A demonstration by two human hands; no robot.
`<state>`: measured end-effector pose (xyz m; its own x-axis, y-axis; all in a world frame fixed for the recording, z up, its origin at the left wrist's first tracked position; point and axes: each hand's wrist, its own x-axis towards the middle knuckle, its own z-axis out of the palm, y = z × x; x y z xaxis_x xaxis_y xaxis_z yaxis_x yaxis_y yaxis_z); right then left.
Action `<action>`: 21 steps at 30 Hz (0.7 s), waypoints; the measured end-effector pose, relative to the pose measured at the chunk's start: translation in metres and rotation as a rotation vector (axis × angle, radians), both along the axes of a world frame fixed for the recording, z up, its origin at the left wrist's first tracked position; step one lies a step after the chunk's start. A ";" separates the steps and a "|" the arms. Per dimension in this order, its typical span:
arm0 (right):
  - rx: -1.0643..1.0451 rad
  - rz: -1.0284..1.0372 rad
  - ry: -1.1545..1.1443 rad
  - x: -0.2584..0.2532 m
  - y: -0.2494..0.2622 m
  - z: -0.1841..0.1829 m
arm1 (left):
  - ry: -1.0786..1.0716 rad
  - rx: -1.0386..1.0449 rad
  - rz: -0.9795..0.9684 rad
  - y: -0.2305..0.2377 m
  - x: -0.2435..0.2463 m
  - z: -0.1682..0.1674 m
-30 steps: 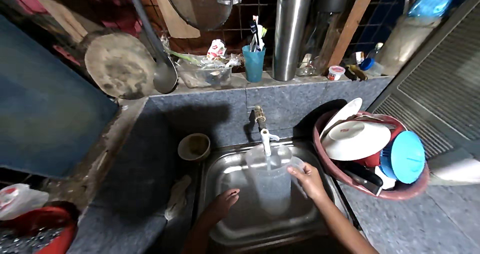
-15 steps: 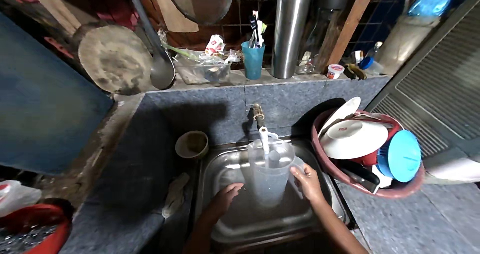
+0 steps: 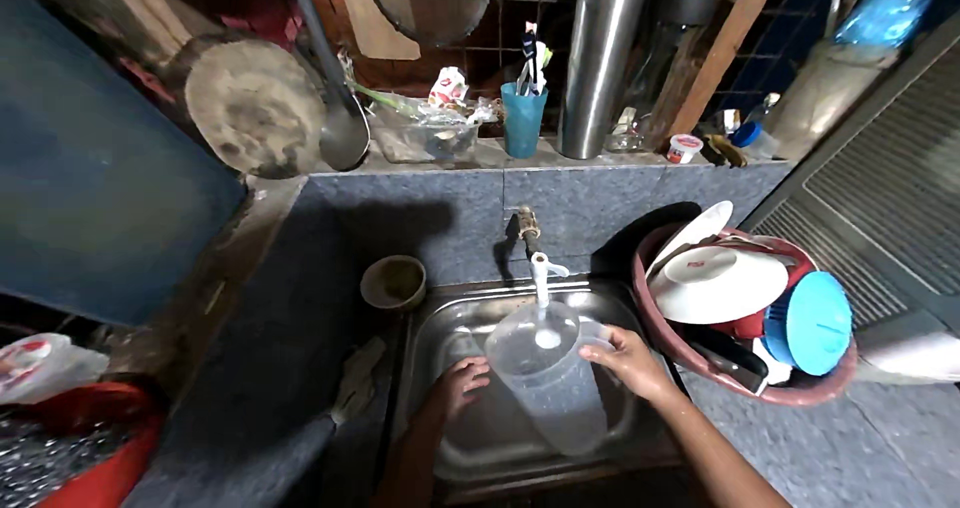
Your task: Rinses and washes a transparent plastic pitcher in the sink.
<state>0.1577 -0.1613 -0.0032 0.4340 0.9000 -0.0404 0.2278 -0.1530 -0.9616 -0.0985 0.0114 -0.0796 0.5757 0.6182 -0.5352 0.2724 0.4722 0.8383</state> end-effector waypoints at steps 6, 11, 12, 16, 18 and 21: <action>-0.456 0.363 -0.523 -0.031 0.023 0.050 | -0.117 -0.435 0.311 -0.020 0.033 -0.037; -0.787 0.637 -0.890 -0.094 0.051 0.093 | -0.154 -0.448 0.202 -0.049 0.037 -0.033; -0.828 0.666 -0.924 -0.105 0.056 0.098 | -0.142 -0.476 0.194 -0.055 0.036 -0.017; -0.906 0.725 -0.993 -0.142 0.069 0.105 | 0.122 -0.456 0.083 -0.071 0.026 0.070; -0.914 0.777 -1.013 -0.151 0.072 0.106 | 0.134 -0.374 0.014 -0.073 0.018 0.077; -0.913 0.839 -1.022 -0.162 0.075 0.109 | 0.137 -0.007 -0.247 -0.074 -0.002 0.073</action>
